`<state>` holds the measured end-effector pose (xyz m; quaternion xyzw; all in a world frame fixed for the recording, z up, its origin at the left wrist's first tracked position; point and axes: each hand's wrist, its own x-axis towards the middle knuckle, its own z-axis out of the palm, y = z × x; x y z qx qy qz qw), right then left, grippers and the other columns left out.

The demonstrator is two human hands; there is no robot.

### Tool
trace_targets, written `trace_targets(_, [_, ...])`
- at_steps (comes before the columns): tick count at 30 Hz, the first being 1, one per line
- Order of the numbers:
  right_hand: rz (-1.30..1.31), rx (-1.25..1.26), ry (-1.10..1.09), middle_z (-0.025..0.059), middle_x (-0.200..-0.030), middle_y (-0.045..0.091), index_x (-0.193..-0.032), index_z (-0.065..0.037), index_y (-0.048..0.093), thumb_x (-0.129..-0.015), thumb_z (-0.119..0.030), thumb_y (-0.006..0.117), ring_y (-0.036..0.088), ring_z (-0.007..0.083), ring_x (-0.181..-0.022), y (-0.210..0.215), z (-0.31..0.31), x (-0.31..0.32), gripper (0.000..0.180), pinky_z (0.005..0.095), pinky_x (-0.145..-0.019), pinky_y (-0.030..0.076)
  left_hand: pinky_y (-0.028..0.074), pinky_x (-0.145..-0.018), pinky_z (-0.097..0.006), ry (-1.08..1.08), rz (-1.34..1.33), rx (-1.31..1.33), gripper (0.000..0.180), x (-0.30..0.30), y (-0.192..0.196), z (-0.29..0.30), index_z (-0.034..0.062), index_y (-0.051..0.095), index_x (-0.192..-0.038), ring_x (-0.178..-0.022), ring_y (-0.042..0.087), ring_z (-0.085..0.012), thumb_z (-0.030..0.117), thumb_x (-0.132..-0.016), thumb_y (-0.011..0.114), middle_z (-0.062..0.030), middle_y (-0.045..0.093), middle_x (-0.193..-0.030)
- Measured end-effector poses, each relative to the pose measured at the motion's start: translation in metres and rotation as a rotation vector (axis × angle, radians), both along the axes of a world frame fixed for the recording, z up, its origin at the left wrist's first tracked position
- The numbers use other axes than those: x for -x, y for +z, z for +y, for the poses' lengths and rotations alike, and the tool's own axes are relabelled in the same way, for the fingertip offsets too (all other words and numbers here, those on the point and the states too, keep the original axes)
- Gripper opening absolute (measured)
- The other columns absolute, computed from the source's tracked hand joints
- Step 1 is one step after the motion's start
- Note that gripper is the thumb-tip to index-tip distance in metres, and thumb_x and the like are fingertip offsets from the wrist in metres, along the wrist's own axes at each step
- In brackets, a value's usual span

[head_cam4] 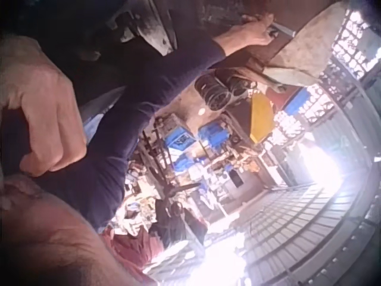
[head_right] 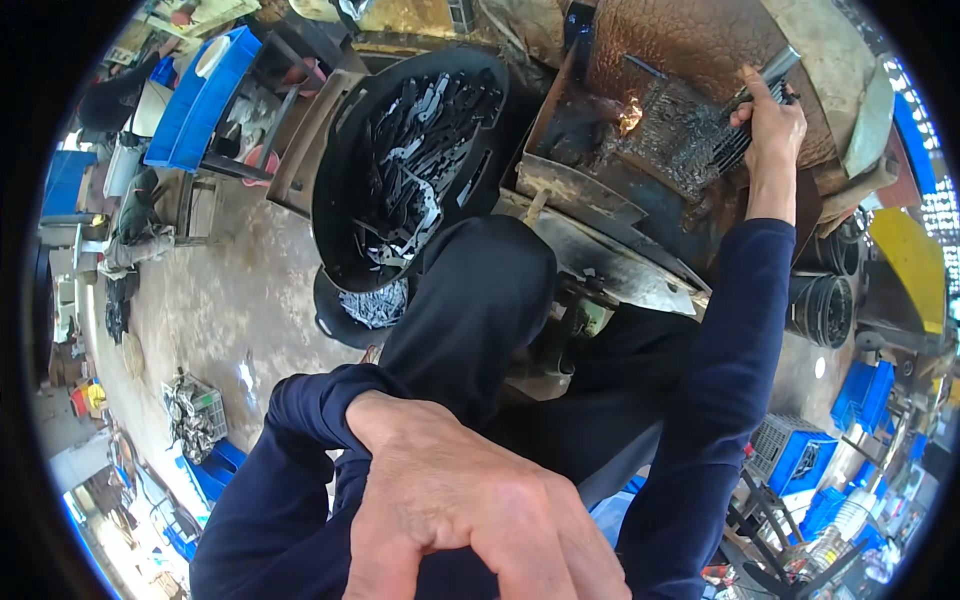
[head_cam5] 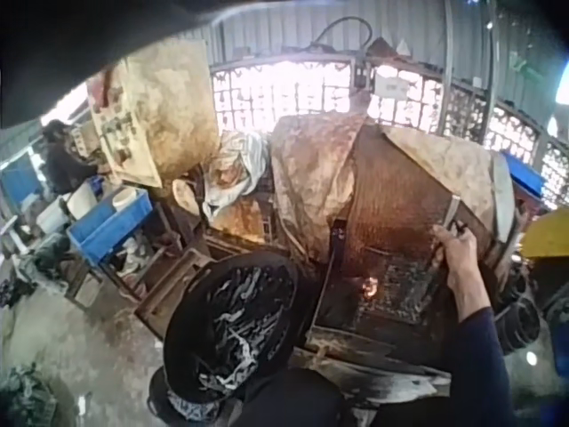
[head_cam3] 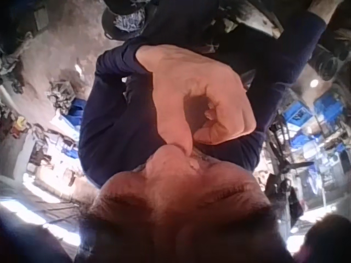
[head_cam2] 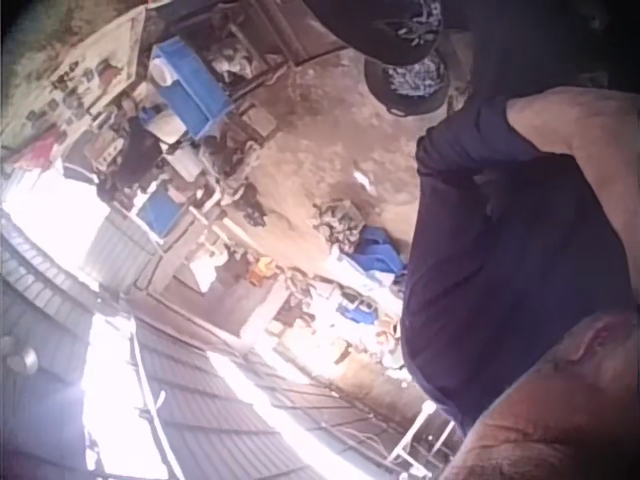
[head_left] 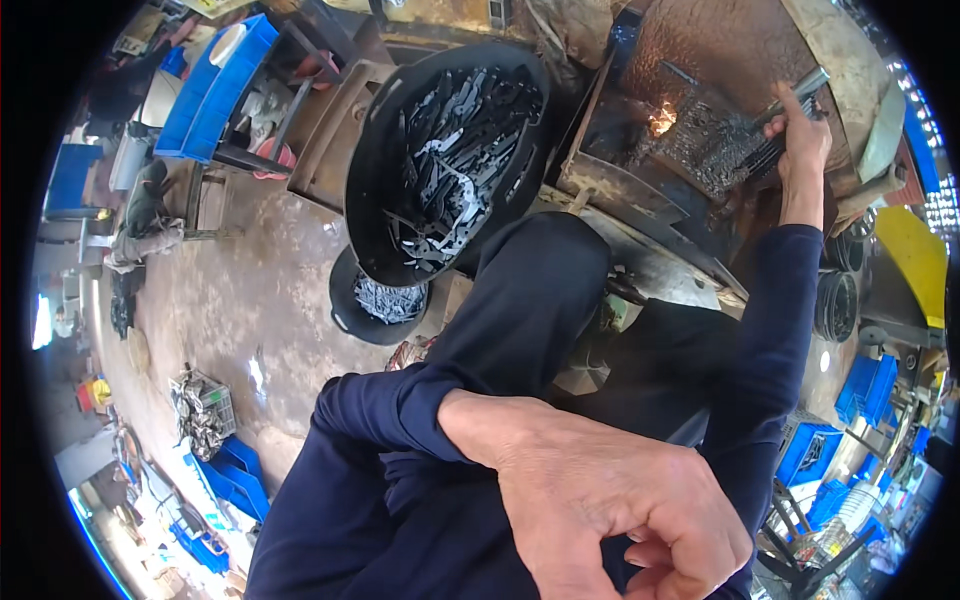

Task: The person takes metal pieces from a basin, grinds them against a grinding machine, and places them into a container by hand.

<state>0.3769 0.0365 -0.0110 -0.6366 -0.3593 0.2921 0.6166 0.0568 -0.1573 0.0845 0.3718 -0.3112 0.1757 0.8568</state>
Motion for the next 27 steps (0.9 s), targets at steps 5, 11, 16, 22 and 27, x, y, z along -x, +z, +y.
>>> trace_targets(5, [0.015,-0.059,0.008,0.0037,-0.068,0.059,-0.107,0.003,0.067,-0.088,-0.013,0.079,0.051,0.0119,-0.048,0.001,0.0,-0.005,0.028,0.0282,-0.045,0.046,0.045,-0.064,-0.032,0.292,0.18,-0.125,0.04,0.045,-0.044,0.015,0.0045,0.07,-0.075,-0.072,0.058,-0.0227,0.042,-0.08,0.083,-0.0102,0.064,-0.084])
trace_targets(11, [0.009,-0.019,0.001,0.0063,-0.07,0.062,-0.107,0.007,0.071,-0.093,-0.015,0.073,0.051,0.0106,-0.055,0.005,0.001,-0.01,0.026,0.0276,-0.05,0.045,0.045,-0.069,-0.023,1.233,1.392,-0.17,0.018,0.177,-0.156,0.112,0.0027,0.072,-0.091,-0.079,0.059,-0.0079,0.01,-0.09,0.056,-0.003,0.069,-0.096])
trace_targets(16, [0.028,-0.029,0.013,0.0052,-0.068,0.059,-0.105,0.006,0.072,-0.094,-0.016,0.073,0.05,0.0111,-0.054,0.002,0.004,0.001,0.025,0.0278,-0.052,0.045,0.049,-0.07,-0.031,1.582,1.424,-0.7,0.018,0.22,-0.271,0.161,0.0072,0.073,-0.104,-0.085,0.065,-0.0188,0.011,-0.089,0.063,-0.0071,0.069,-0.101])
trace_targets(22, [0.033,-0.004,0.015,0.0094,-0.082,0.068,-0.111,0.007,0.069,-0.093,-0.015,0.073,0.05,0.0117,-0.056,0.002,-0.001,-0.008,0.028,0.029,-0.052,0.045,0.053,-0.082,-0.041,1.744,1.551,-1.08,0.036,0.186,-0.299,0.175,0.0111,0.066,-0.118,-0.095,0.063,-0.0323,0.006,-0.083,0.072,-0.0119,0.06,-0.103])
trace_targets(27, [0.041,-0.027,0.049,0.0132,-0.102,0.072,-0.115,0.006,0.065,-0.093,-0.013,0.074,0.05,0.0118,-0.057,0.001,-0.001,-0.011,0.03,0.0293,-0.052,0.045,0.049,-0.087,-0.043,1.761,1.576,-1.308,0.039,0.191,-0.295,0.175,0.0122,0.061,-0.117,-0.103,0.059,-0.034,0.007,-0.081,0.073,-0.0117,0.058,-0.102])
